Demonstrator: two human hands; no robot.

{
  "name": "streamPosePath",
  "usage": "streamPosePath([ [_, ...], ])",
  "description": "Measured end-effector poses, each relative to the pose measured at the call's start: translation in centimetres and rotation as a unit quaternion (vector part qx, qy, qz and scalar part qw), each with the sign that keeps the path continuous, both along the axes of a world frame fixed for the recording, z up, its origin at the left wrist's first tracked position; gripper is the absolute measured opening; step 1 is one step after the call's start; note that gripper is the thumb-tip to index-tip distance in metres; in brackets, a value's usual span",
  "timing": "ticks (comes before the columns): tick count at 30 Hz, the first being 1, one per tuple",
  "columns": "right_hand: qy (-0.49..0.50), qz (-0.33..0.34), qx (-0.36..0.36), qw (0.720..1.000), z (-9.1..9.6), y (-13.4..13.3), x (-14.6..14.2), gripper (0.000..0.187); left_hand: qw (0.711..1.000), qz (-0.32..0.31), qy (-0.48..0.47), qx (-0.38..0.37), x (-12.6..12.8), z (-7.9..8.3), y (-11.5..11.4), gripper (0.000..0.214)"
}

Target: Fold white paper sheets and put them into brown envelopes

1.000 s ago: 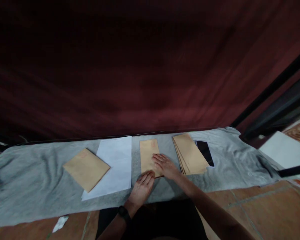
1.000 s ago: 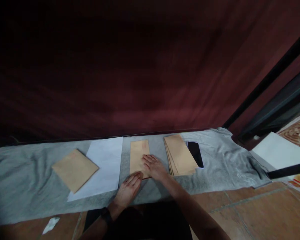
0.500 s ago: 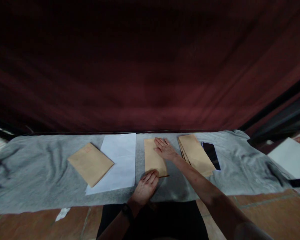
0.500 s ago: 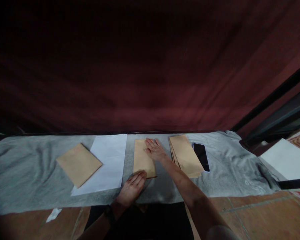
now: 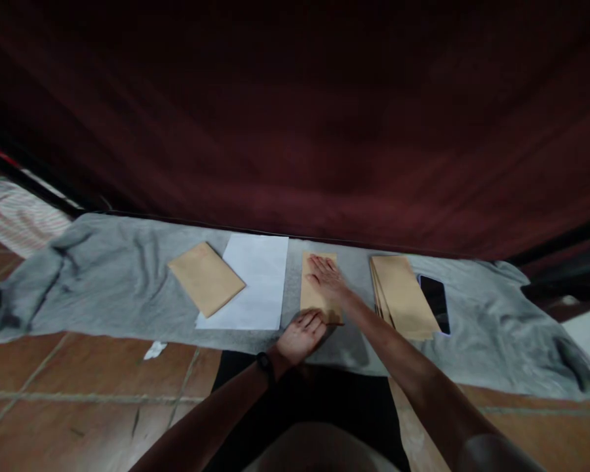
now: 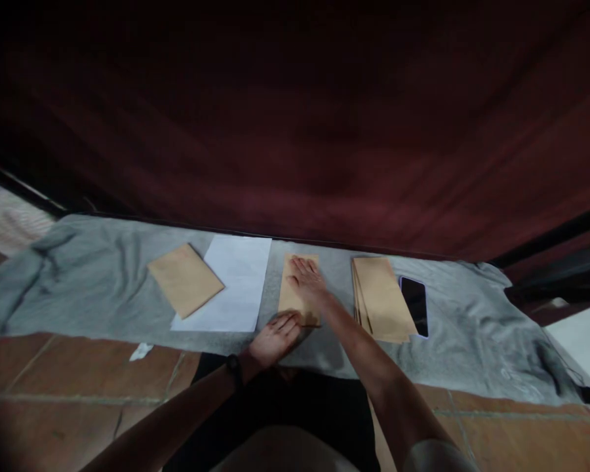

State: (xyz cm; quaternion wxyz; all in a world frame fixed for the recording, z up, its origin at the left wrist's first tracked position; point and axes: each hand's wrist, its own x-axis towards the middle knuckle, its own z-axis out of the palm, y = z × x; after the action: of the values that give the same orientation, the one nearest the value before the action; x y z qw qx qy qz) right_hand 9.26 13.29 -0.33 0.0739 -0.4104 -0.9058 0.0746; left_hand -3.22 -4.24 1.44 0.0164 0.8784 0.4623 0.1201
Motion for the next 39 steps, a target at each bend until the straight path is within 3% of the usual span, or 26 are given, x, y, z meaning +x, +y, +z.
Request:
streamPosePath([
  [16, 0.038, 0.09, -0.047, 0.994, 0.5, -5.6, 1.3, 0.053, 0.999, -0.021, 0.012, -0.023, -0.1, 0.6, 0.0, 0.026],
  [26, 0.128, 0.097, -0.106, 0.981, 1.2, -10.2, 5.1, 0.051, 1.0, -0.012, 0.008, -0.013, 0.0, 0.6, -0.2, 0.029],
  [34, 0.11, 0.037, -0.002, 0.993, 1.2, -15.5, 8.6, 0.052, 0.996, -0.004, -0.092, 0.002, -0.6, 0.2, 0.2, 0.03],
  [39, 0.114, 0.027, 0.028, 0.993, 1.3, -17.2, 9.3, 0.052, 0.993, 0.029, -0.117, -0.013, -0.5, 0.4, 2.9, 0.036],
])
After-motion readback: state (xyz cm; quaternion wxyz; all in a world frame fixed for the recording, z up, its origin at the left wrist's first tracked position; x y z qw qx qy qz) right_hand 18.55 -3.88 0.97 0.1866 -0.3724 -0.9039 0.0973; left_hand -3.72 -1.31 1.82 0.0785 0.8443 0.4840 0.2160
